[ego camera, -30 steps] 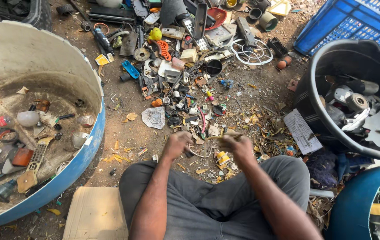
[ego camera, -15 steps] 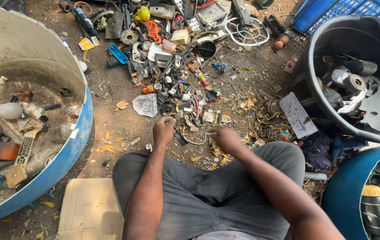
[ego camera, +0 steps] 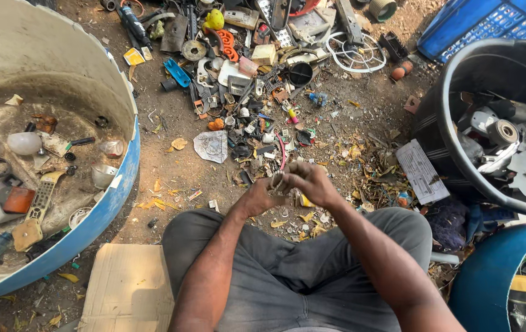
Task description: The person sits on the ground and sorts through a pile of mixed electronic waste and debris. They pick up various items such as a remote control, plastic parts, and metal pieces, then place them into nearby bins or containers.
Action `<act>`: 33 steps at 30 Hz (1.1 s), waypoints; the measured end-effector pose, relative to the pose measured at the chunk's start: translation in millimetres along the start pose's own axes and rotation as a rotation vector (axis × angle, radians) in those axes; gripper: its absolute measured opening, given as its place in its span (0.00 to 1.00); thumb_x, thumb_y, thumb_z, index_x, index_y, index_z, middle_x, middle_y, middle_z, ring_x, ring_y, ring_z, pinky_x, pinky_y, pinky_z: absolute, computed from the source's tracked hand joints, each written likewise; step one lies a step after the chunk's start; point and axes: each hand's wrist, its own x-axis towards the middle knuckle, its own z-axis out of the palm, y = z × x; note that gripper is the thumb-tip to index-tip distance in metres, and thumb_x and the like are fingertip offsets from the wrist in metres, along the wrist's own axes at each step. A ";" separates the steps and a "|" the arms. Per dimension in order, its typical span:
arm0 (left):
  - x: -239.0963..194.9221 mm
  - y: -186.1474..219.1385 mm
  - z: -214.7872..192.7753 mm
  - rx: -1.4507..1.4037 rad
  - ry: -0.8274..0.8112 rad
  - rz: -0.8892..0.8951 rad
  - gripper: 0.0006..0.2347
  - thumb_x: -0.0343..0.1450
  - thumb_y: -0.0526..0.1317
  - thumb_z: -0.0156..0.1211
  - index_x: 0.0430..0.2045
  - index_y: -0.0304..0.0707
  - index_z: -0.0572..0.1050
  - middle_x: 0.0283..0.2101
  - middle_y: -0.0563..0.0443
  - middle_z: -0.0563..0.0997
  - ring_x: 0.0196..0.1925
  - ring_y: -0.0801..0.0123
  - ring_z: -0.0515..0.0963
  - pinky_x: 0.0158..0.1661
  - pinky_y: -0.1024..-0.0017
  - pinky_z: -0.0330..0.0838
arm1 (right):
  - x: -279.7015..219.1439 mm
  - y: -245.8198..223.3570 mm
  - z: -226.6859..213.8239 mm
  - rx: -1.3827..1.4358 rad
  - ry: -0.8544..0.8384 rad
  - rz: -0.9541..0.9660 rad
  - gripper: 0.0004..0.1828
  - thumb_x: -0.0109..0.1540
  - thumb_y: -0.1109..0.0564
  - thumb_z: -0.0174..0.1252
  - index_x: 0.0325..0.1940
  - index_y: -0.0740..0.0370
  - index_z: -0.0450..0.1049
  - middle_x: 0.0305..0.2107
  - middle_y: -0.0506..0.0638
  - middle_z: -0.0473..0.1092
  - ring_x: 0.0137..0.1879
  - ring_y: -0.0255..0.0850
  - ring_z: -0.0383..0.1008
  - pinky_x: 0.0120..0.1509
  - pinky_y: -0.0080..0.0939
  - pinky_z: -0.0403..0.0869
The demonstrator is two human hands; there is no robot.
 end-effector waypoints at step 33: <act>17.2 -13.6 -48.9 -0.957 0.579 -0.591 0.19 0.71 0.54 0.56 0.40 0.35 0.72 0.29 0.47 0.78 0.22 0.68 0.80 0.18 0.69 0.76 | 72.0 79.8 -1.3 -0.284 0.040 0.469 0.14 0.66 0.50 0.57 0.52 0.55 0.81 0.38 0.51 0.83 0.28 0.36 0.77 0.33 0.42 0.78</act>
